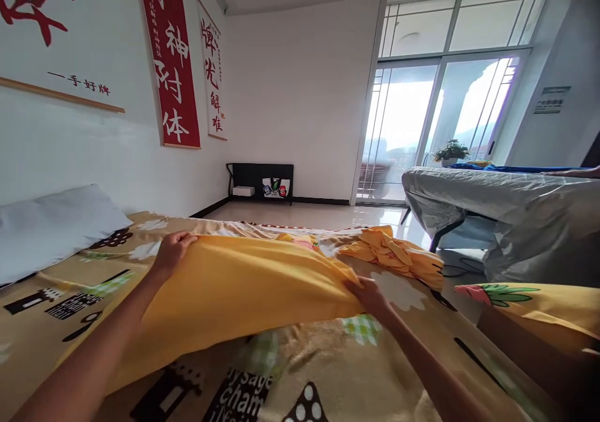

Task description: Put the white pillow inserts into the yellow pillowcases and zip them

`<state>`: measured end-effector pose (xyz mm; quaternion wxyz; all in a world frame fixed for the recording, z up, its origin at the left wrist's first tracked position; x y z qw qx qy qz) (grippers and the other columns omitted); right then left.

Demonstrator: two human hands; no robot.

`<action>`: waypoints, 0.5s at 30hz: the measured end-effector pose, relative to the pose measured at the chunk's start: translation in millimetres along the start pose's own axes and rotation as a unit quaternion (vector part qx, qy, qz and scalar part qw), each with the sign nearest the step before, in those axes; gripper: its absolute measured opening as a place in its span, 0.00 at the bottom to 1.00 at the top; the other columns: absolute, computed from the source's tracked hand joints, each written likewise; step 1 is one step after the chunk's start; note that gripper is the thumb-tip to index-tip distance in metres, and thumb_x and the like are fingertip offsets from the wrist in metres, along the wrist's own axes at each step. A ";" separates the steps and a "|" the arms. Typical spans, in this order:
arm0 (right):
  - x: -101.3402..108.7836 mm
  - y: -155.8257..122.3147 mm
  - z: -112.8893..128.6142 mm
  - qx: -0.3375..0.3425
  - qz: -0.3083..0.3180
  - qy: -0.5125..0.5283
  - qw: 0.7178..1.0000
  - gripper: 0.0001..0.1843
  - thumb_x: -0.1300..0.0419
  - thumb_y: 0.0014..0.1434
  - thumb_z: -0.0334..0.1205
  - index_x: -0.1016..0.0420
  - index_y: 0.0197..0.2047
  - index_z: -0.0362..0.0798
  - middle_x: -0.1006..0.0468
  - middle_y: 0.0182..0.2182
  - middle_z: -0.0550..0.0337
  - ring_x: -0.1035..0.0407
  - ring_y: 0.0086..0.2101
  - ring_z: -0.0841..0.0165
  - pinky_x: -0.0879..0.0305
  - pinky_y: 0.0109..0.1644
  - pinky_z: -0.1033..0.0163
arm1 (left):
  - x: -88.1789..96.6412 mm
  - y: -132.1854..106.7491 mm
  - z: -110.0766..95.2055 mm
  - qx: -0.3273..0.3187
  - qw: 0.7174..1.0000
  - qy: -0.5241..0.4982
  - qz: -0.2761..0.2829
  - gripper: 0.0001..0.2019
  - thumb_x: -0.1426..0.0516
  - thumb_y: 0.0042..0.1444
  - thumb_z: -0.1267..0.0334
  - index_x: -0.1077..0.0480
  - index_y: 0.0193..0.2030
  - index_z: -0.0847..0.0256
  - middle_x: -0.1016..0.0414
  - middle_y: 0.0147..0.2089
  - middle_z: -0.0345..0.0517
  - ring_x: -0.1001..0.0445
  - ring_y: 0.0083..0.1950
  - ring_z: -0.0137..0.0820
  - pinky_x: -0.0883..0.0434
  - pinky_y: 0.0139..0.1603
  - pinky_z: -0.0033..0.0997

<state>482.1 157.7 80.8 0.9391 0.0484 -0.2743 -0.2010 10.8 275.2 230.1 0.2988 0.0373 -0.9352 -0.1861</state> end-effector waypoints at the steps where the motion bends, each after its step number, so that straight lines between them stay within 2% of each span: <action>1: 10.8 -3.9 -1.2 0.001 -0.004 0.006 1.000 0.26 0.45 0.49 0.63 0.29 0.24 0.47 0.31 0.21 0.60 0.40 0.24 0.70 0.44 0.26 0.65 | -0.2 -1.9 -3.2 -0.002 1.000 -0.010 0.009 0.16 0.54 0.48 0.46 0.42 0.27 0.58 0.45 0.22 0.35 0.42 0.24 0.27 0.44 0.25 0.26; 3: 28.3 -16.2 -7.7 -0.008 -0.002 0.007 1.000 0.28 0.44 0.45 0.67 0.29 0.22 0.46 0.30 0.21 0.60 0.40 0.24 0.70 0.43 0.26 0.65 | -13.7 -10.2 -6.4 -0.011 0.998 -0.012 0.054 0.15 0.52 0.45 0.49 0.44 0.23 0.59 0.47 0.21 0.35 0.45 0.23 0.26 0.46 0.24 0.26; 6: 49.5 -43.2 -16.8 -0.029 0.018 -0.013 0.999 0.28 0.35 0.35 0.64 0.32 0.16 0.45 0.32 0.18 0.60 0.40 0.22 0.70 0.44 0.24 0.66 | -48.7 -24.2 -9.2 -0.026 0.990 0.007 0.140 0.14 0.47 0.38 0.53 0.47 0.17 0.59 0.47 0.19 0.36 0.45 0.22 0.25 0.49 0.24 0.27; 8: 61.4 -63.7 -16.4 -0.040 0.036 0.013 0.998 0.27 0.35 0.37 0.63 0.28 0.20 0.45 0.29 0.20 0.59 0.37 0.24 0.68 0.41 0.25 0.65 | -61.6 -27.1 -14.5 -0.033 0.985 0.012 0.167 0.15 0.45 0.36 0.54 0.48 0.16 0.59 0.46 0.18 0.36 0.45 0.23 0.25 0.50 0.25 0.27; 11: 65.3 -95.1 -13.3 -0.075 0.048 0.099 0.991 0.27 0.40 0.45 0.64 0.24 0.32 0.46 0.24 0.28 0.57 0.31 0.31 0.64 0.35 0.32 0.64 | -54.9 -20.3 -23.5 -0.036 0.990 -0.025 0.133 0.17 0.46 0.42 0.50 0.47 0.20 0.59 0.47 0.20 0.34 0.46 0.23 0.25 0.49 0.25 0.26; 13: 56.8 -115.2 -17.0 -0.111 0.048 0.077 0.990 0.26 0.39 0.43 0.63 0.24 0.31 0.47 0.24 0.27 0.58 0.31 0.33 0.63 0.33 0.35 0.64 | -49.3 -15.5 -23.4 -0.041 0.990 -0.045 0.124 0.17 0.48 0.47 0.48 0.46 0.23 0.59 0.46 0.21 0.34 0.44 0.23 0.26 0.47 0.25 0.25; 15: 46.7 -133.1 -25.9 -0.137 0.054 -0.007 0.989 0.22 0.36 0.37 0.59 0.25 0.26 0.48 0.24 0.25 0.59 0.31 0.33 0.62 0.34 0.35 0.64 | -54.7 -15.1 -17.3 -0.066 0.986 0.019 0.154 0.16 0.49 0.49 0.48 0.43 0.23 0.59 0.41 0.22 0.36 0.39 0.25 0.28 0.44 0.27 0.26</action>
Point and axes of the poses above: each hand's wrist, its own y-axis towards the middle knuckle, its own x-axis out of the back of the hand, z = x × y, the point moved 4 cm from there along y, towards the middle knuckle
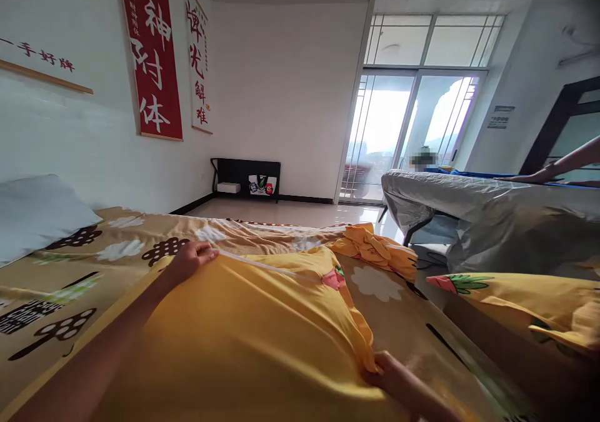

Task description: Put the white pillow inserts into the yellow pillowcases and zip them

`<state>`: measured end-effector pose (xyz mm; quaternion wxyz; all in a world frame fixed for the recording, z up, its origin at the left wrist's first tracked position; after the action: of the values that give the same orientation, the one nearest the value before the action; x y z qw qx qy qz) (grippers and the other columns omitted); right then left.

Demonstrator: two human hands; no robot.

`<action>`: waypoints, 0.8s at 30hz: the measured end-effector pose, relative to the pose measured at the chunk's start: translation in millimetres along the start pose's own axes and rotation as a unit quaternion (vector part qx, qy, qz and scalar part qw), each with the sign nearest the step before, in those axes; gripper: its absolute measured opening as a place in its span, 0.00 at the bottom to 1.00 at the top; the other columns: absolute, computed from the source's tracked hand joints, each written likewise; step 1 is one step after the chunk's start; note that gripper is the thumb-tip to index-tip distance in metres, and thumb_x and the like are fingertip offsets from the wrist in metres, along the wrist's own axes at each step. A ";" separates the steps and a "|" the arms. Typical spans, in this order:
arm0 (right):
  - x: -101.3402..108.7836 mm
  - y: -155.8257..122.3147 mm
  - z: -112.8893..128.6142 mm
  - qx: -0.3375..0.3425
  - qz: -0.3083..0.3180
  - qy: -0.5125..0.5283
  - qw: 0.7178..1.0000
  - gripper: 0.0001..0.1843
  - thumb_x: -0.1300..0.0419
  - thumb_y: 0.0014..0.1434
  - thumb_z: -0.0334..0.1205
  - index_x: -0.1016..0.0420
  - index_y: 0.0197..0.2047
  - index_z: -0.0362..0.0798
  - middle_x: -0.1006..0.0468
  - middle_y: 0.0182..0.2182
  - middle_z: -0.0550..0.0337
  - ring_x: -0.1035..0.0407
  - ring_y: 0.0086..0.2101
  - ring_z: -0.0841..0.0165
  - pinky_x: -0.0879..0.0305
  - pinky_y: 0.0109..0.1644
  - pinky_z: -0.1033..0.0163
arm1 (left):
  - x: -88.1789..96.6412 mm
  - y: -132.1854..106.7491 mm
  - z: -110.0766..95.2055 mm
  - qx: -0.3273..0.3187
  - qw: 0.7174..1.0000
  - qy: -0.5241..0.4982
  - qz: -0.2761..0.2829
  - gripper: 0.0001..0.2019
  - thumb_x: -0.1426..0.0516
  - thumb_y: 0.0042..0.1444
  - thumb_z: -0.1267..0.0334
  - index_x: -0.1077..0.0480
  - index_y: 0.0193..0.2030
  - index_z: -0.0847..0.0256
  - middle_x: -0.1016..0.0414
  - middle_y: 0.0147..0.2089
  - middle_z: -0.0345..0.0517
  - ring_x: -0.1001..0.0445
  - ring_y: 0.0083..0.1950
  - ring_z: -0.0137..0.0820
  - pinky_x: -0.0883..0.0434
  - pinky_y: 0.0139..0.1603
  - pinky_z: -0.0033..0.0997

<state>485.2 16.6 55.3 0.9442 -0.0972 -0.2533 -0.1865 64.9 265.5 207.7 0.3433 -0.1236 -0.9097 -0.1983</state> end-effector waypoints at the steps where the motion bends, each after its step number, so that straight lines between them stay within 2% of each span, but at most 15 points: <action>1: -3.7 -5.6 -7.3 -0.009 -0.003 -0.038 0.999 0.20 0.35 0.35 0.57 0.25 0.23 0.48 0.24 0.25 0.60 0.31 0.34 0.61 0.34 0.36 0.64 | -6.8 0.0 3.9 -0.007 0.998 0.057 0.025 0.16 0.50 0.50 0.49 0.42 0.23 0.59 0.37 0.23 0.39 0.36 0.27 0.30 0.43 0.29 0.27; 4: -0.8 -17.3 -27.6 -0.020 -0.013 -0.064 0.998 0.16 0.38 0.39 0.54 0.24 0.25 0.50 0.22 0.29 0.59 0.31 0.37 0.60 0.33 0.40 0.64 | -29.7 -1.5 7.0 -0.015 0.983 0.172 0.063 0.13 0.51 0.52 0.53 0.37 0.26 0.60 0.28 0.29 0.46 0.30 0.34 0.36 0.41 0.34 0.30; 6: 6.0 -19.8 -37.8 -0.031 -0.011 -0.033 0.999 0.17 0.39 0.39 0.52 0.22 0.30 0.49 0.21 0.33 0.58 0.30 0.40 0.59 0.33 0.43 0.64 | -44.0 -3.3 -8.7 -0.028 0.976 0.202 0.076 0.12 0.50 0.53 0.54 0.35 0.30 0.60 0.25 0.33 0.48 0.29 0.36 0.38 0.40 0.35 0.32; 9: 5.1 -14.8 -44.5 -0.073 -0.002 0.011 0.997 0.21 0.40 0.35 0.45 0.23 0.35 0.47 0.22 0.36 0.56 0.30 0.42 0.58 0.32 0.44 0.63 | -74.9 -8.3 -59.1 -0.095 0.954 0.256 0.124 0.17 0.51 0.57 0.48 0.33 0.34 0.60 0.24 0.36 0.51 0.27 0.38 0.40 0.37 0.36 0.33; 12: -15.9 -6.2 -37.6 -0.097 0.000 0.033 0.995 0.20 0.43 0.32 0.39 0.26 0.33 0.45 0.23 0.34 0.55 0.30 0.41 0.58 0.32 0.42 0.63 | -124.1 -13.2 -115.7 -0.143 0.935 0.273 0.176 0.22 0.53 0.59 0.45 0.31 0.44 0.62 0.24 0.43 0.57 0.25 0.44 0.45 0.33 0.40 0.37; 14: -31.4 -4.1 -26.7 -0.078 -0.011 0.046 0.996 0.21 0.47 0.31 0.37 0.28 0.33 0.45 0.23 0.34 0.55 0.30 0.41 0.58 0.33 0.41 0.63 | -160.3 -11.9 -146.1 -0.155 0.933 0.272 0.178 0.21 0.53 0.60 0.49 0.32 0.48 0.63 0.25 0.47 0.60 0.26 0.48 0.46 0.32 0.45 0.40; 16: -39.4 -7.5 -15.0 -0.043 -0.028 0.020 0.998 0.17 0.50 0.33 0.37 0.29 0.30 0.46 0.23 0.33 0.54 0.30 0.40 0.58 0.33 0.40 0.63 | -192.4 -6.2 -167.6 -0.164 0.935 0.264 0.171 0.17 0.54 0.62 0.57 0.32 0.48 0.64 0.25 0.46 0.60 0.25 0.48 0.44 0.31 0.45 0.39; 18: -39.6 -16.3 -5.5 0.007 -0.035 -0.040 0.999 0.11 0.50 0.37 0.39 0.30 0.26 0.48 0.22 0.30 0.53 0.30 0.37 0.58 0.34 0.40 0.62 | -216.0 2.4 -180.2 -0.177 0.937 0.254 0.159 0.15 0.57 0.63 0.63 0.32 0.47 0.63 0.24 0.44 0.59 0.24 0.46 0.41 0.31 0.42 0.37; 20: -35.8 -28.7 -2.2 0.038 -0.041 -0.098 0.994 0.10 0.51 0.43 0.39 0.29 0.25 0.49 0.22 0.30 0.53 0.30 0.36 0.59 0.35 0.40 0.62 | -230.8 10.5 -184.6 -0.197 0.938 0.244 0.145 0.16 0.58 0.64 0.63 0.32 0.46 0.61 0.25 0.44 0.58 0.24 0.45 0.40 0.31 0.40 0.37; 24: -33.3 -46.8 -13.8 -0.008 -0.022 -0.169 0.985 0.14 0.52 0.49 0.36 0.25 0.32 0.53 0.20 0.31 0.56 0.28 0.36 0.61 0.36 0.40 0.63 | -247.4 17.5 -178.0 -0.230 0.932 0.240 0.146 0.13 0.56 0.64 0.62 0.31 0.41 0.59 0.24 0.44 0.53 0.25 0.43 0.38 0.32 0.39 0.36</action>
<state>445.8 -19.8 30.6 0.8828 -0.1296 -0.4097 -0.1900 355.2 179.8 167.9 0.5383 -0.2791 -0.7017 -0.3740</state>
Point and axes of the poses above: each hand's wrist, its own y-axis towards the middle knuckle, its own x-axis out of the back of the hand, z = x × y, the point moved 4 cm from there along y, towards the middle knuckle
